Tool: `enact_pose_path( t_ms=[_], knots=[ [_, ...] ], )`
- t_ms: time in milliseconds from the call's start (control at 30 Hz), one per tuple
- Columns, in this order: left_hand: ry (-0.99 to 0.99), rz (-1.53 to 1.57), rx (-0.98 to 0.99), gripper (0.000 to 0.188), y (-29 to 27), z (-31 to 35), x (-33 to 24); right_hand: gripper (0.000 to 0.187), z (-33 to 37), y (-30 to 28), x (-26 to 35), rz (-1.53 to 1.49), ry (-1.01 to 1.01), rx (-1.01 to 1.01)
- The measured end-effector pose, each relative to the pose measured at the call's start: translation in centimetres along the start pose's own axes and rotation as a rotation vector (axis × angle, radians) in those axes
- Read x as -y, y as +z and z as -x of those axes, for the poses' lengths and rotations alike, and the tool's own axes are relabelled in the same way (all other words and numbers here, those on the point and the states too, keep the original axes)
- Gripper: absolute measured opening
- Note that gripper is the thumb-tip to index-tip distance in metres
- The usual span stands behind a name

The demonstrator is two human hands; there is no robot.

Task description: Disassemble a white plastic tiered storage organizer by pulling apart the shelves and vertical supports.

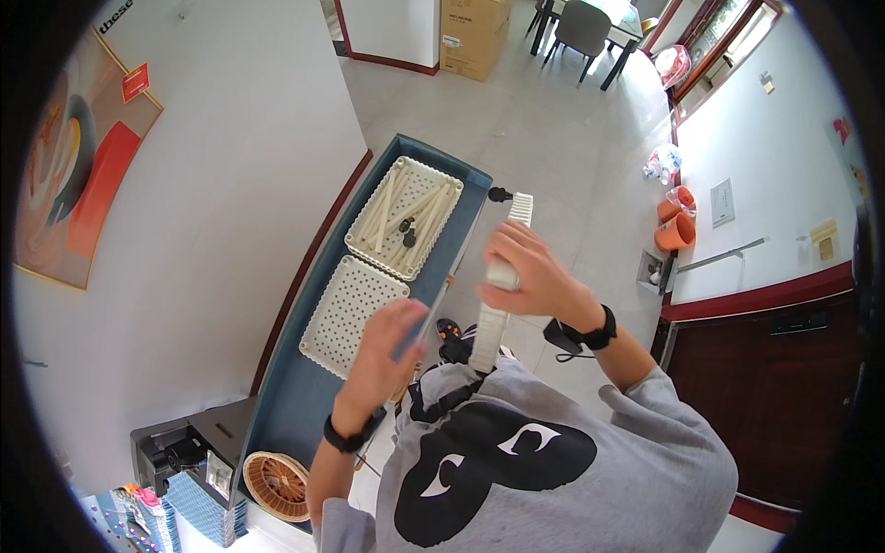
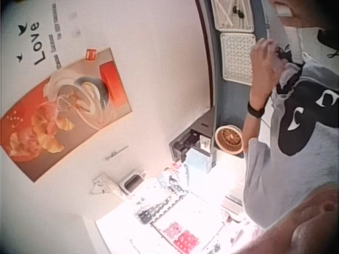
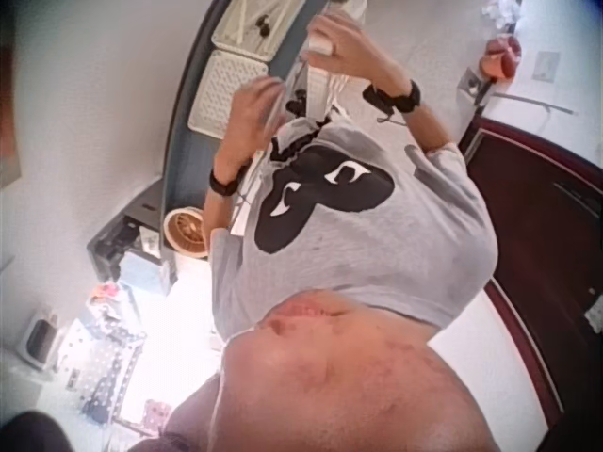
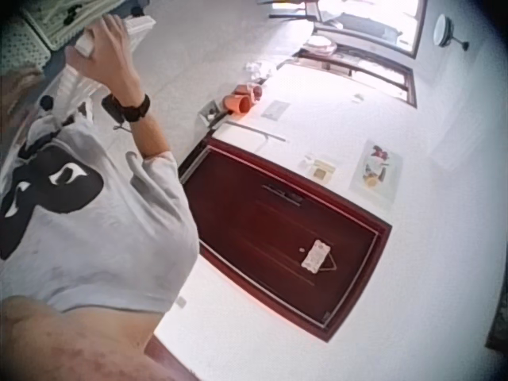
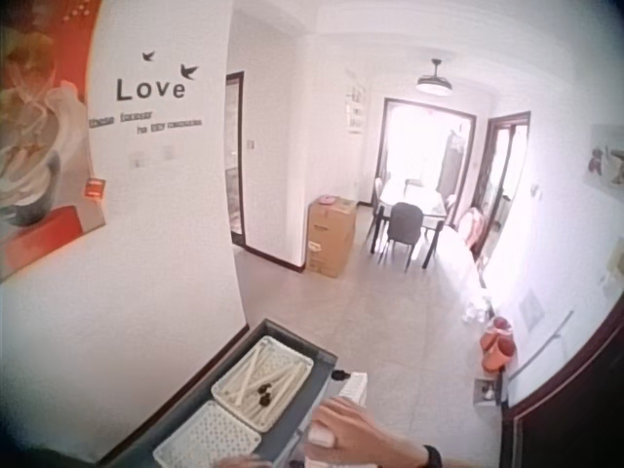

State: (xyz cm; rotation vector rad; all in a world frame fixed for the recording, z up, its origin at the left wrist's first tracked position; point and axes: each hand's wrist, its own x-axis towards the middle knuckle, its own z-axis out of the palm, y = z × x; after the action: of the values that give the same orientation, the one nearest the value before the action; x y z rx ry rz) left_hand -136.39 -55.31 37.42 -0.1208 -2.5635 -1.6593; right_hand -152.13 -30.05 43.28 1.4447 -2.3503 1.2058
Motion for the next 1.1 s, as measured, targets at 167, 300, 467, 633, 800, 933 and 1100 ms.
enact_pose_path(
  t_ms=[167, 300, 467, 633, 800, 933, 1100],
  knots=[
    [0.312, -0.798, 0.18, 0.041, 2.2, 2.9, -3.5, 0.031, -3.3, 3.9, -0.1, -0.109, 0.134, 0.156],
    [0.172, -0.817, 0.271, 0.027, 1.5, 4.8, -1.3, 0.03, -6.7, 6.7, 0.7, -0.204, 0.08, 0.222],
    [0.308, -0.818, 0.055, 0.021, 0.7, 7.8, -1.5, 0.037, -9.4, 9.4, 4.1, -0.306, 0.127, 0.422],
    [0.305, -0.84, -0.139, 0.019, -2.0, 9.9, -3.2, 0.045, -8.0, 8.6, 10.2, 0.052, -0.544, 0.381],
    [0.281, -0.685, -0.224, 0.022, -4.2, 11.2, -3.8, 0.056, -6.2, 10.3, 12.6, 0.135, -0.682, 0.661],
    [0.283, -0.692, -0.219, 0.022, -4.5, 11.9, -4.3, 0.054, -5.4, 12.0, 12.3, 0.039, -0.741, 0.549],
    [0.21, -0.64, -0.114, 0.017, -6.0, 14.6, -5.2, 0.034, -5.0, 10.3, 11.7, 0.047, -0.745, 0.607]
  ],
)
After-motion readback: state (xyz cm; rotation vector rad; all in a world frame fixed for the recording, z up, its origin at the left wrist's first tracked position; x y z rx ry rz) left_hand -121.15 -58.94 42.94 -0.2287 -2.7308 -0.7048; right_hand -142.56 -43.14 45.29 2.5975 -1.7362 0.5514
